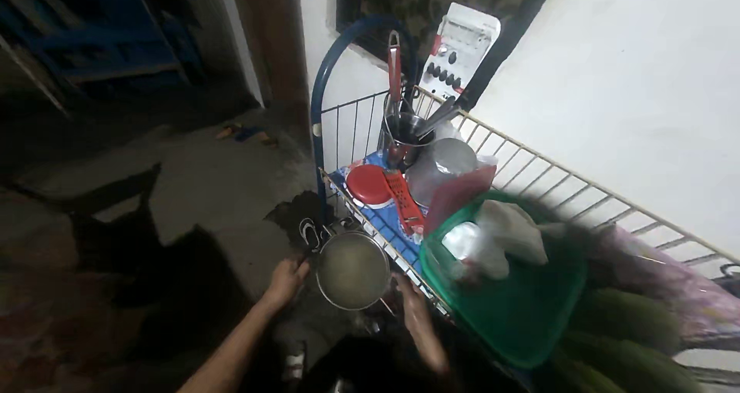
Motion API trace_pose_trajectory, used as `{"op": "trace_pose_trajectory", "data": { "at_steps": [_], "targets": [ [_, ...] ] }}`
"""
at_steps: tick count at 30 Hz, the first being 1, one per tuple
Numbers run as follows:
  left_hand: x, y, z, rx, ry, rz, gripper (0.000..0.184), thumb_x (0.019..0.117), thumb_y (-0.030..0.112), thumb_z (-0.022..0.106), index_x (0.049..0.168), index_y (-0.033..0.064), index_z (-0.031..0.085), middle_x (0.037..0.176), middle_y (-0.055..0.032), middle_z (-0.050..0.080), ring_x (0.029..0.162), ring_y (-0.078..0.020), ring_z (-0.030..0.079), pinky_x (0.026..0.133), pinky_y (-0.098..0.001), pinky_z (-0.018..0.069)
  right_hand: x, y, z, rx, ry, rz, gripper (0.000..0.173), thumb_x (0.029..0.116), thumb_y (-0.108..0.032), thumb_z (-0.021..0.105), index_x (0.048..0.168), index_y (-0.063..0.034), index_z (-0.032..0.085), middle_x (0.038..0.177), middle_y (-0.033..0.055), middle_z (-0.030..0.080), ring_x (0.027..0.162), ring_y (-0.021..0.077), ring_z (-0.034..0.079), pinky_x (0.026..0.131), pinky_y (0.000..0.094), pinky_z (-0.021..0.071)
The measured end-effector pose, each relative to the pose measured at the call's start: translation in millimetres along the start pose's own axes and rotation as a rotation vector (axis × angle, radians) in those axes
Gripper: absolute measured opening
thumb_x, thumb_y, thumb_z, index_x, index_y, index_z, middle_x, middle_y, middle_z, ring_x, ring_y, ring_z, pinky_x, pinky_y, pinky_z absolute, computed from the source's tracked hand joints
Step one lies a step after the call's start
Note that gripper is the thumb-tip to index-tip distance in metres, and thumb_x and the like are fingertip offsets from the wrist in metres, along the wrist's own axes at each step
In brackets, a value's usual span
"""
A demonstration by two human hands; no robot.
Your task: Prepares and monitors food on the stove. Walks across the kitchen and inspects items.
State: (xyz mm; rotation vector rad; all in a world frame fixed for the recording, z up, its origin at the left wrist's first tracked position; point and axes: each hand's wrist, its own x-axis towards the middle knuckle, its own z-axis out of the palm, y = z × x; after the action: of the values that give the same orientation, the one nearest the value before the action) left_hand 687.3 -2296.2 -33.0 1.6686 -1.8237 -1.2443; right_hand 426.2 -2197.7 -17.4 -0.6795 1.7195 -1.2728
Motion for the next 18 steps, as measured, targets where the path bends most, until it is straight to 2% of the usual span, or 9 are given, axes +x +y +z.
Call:
{"op": "trace_pose_trajectory", "data": {
  "at_steps": [3,7,9,10,12,13,14,16,18],
  "targets": [
    [30,3,3,0.047,-0.035,0.015,0.038,0.1092,0.024,0.044,0.122,-0.0060,0.064,0.100,-0.0234,0.067,0.091,-0.0338,0.065,0.088,-0.0537,0.0507,16,8,3,-0.080,0.066,-0.004,0.032,0.1042,-0.001,0.052,0.132,0.0151,0.057,0.134,0.0264,0.061,0.123,0.0230,0.058,0.109,0.0317,0.0427],
    [62,7,8,0.086,-0.073,0.036,0.039,0.1092,0.024,0.042,0.123,-0.0062,0.063,0.103,-0.0253,0.067,0.096,-0.0364,0.066,0.090,-0.0553,0.0505,22,23,0,-0.246,0.065,-0.020,0.038,0.1068,-0.001,0.045,0.140,0.0180,0.047,0.143,0.0301,0.053,0.136,0.0244,0.051,0.115,0.0292,0.0374],
    [78,10,9,0.112,-0.084,0.038,0.040,0.1096,0.025,0.042,0.124,-0.0062,0.063,0.106,-0.0265,0.067,0.098,-0.0383,0.067,0.092,-0.0568,0.0507,26,39,3,-0.199,0.105,-0.137,0.035,0.1063,0.001,0.041,0.132,0.0233,0.048,0.131,0.0334,0.057,0.122,0.0221,0.058,0.104,0.0219,0.0447],
    [83,13,10,0.121,-0.088,0.039,0.041,0.1097,0.025,0.042,0.124,-0.0065,0.063,0.106,-0.0267,0.067,0.099,-0.0388,0.067,0.092,-0.0574,0.0502,14,25,7,-0.295,0.122,-0.139,0.035,0.1067,-0.001,0.040,0.129,0.0233,0.050,0.127,0.0337,0.059,0.117,0.0231,0.061,0.100,0.0210,0.0475],
    [93,18,12,0.134,-0.100,0.032,0.041,0.1098,0.026,0.042,0.124,-0.0066,0.063,0.108,-0.0272,0.067,0.102,-0.0400,0.066,0.094,-0.0584,0.0488,-36,-50,-2,-0.750,-0.127,0.253,0.040,0.1115,-0.009,0.035,0.147,0.0078,0.043,0.148,0.0212,0.051,0.134,0.0214,0.051,0.112,0.0319,0.0396],
    [98,18,14,0.134,-0.104,0.028,0.042,0.1100,0.027,0.042,0.125,-0.0059,0.063,0.109,-0.0266,0.068,0.103,-0.0397,0.066,0.095,-0.0579,0.0490,-64,-43,-14,-0.911,-0.096,0.173,0.039,0.1086,-0.015,0.044,0.142,0.0033,0.054,0.140,0.0238,0.059,0.129,0.0318,0.059,0.108,0.0458,0.0475],
    [103,18,15,0.131,-0.106,0.036,0.042,0.1100,0.027,0.042,0.125,-0.0053,0.063,0.111,-0.0260,0.068,0.104,-0.0390,0.066,0.096,-0.0572,0.0492,-83,-35,-26,-1.011,-0.110,0.152,0.041,0.1078,-0.023,0.048,0.142,-0.0030,0.057,0.136,0.0241,0.062,0.125,0.0381,0.061,0.104,0.0546,0.0492],
    [110,19,19,0.121,-0.103,0.065,0.042,0.1100,0.027,0.041,0.125,-0.0050,0.064,0.111,-0.0255,0.068,0.106,-0.0383,0.066,0.096,-0.0565,0.0493,-95,-17,-40,-1.141,-0.146,0.200,0.045,0.1069,-0.037,0.049,0.144,-0.0132,0.057,0.134,0.0214,0.064,0.121,0.0423,0.063,0.099,0.0625,0.0501],
    [115,21,24,0.126,-0.100,0.092,0.042,0.1097,0.026,0.041,0.127,-0.0049,0.064,0.112,-0.0257,0.069,0.106,-0.0382,0.067,0.097,-0.0562,0.0492,-93,1,-46,-1.163,-0.109,0.188,0.047,0.1047,-0.043,0.052,0.141,-0.0150,0.060,0.131,0.0198,0.066,0.119,0.0412,0.064,0.097,0.0634,0.0513]
  ]
}}
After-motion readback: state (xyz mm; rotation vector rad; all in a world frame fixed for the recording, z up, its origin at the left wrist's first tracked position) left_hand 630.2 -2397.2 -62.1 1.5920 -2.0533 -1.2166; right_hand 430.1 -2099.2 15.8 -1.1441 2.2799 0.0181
